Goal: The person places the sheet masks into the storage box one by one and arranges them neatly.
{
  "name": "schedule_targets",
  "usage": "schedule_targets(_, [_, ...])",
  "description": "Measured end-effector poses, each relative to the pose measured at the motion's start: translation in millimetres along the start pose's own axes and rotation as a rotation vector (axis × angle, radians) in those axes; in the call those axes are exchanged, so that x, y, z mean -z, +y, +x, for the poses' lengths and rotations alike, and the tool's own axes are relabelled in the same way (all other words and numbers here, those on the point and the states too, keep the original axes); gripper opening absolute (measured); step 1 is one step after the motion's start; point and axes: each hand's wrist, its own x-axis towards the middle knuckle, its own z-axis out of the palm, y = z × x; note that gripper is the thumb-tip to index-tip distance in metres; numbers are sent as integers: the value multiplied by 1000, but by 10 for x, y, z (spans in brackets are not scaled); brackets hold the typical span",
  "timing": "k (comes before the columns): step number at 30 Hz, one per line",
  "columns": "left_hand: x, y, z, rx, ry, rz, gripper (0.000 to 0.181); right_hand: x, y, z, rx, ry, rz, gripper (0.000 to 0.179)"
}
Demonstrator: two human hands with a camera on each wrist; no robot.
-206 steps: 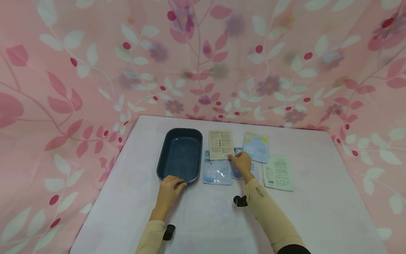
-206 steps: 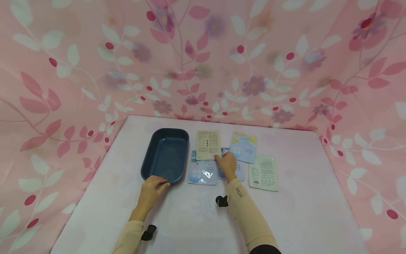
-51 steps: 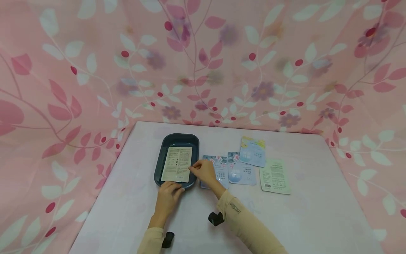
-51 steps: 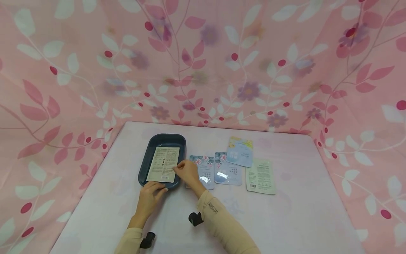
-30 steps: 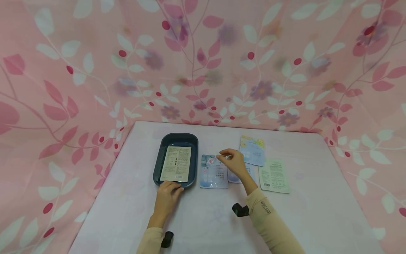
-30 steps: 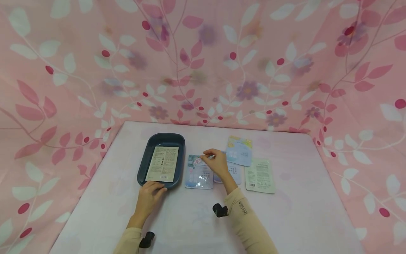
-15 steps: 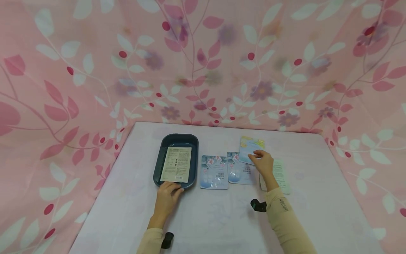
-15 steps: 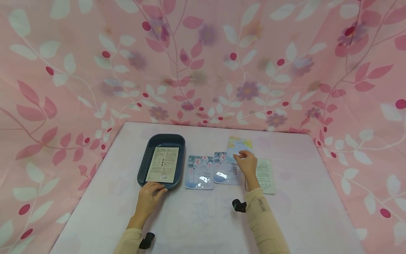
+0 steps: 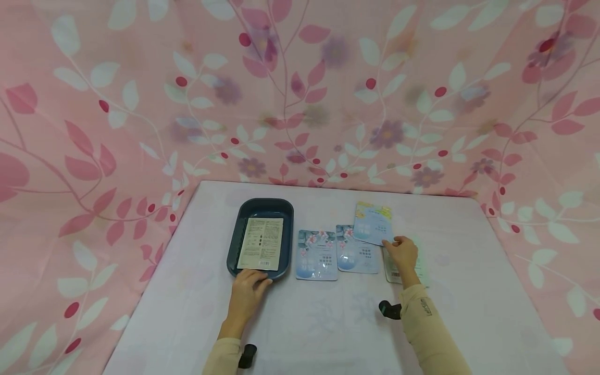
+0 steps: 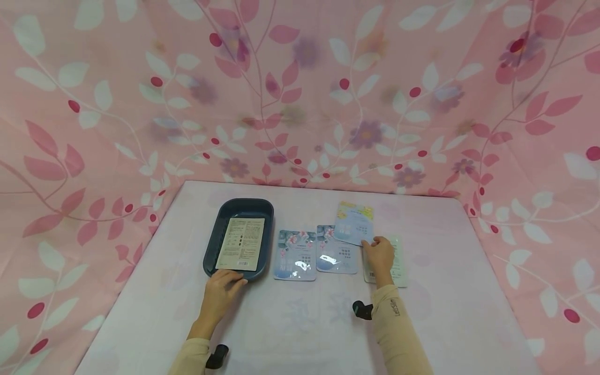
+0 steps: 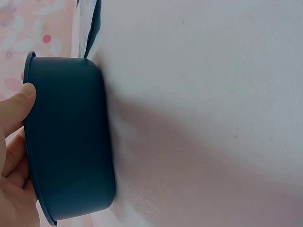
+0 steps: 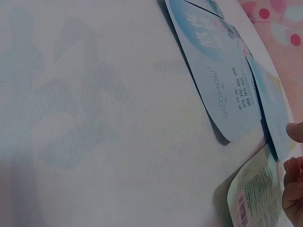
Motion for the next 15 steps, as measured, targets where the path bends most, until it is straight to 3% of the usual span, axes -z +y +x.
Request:
schedule_targets(8, [-8,-2,2,-3,-1,1,20,-53,-4,46,-89,-67,-117,59])
schedule_targets(15, [-7,6,0,-2,-1,2,20,-130,-65,32,-153,-18,-89,56])
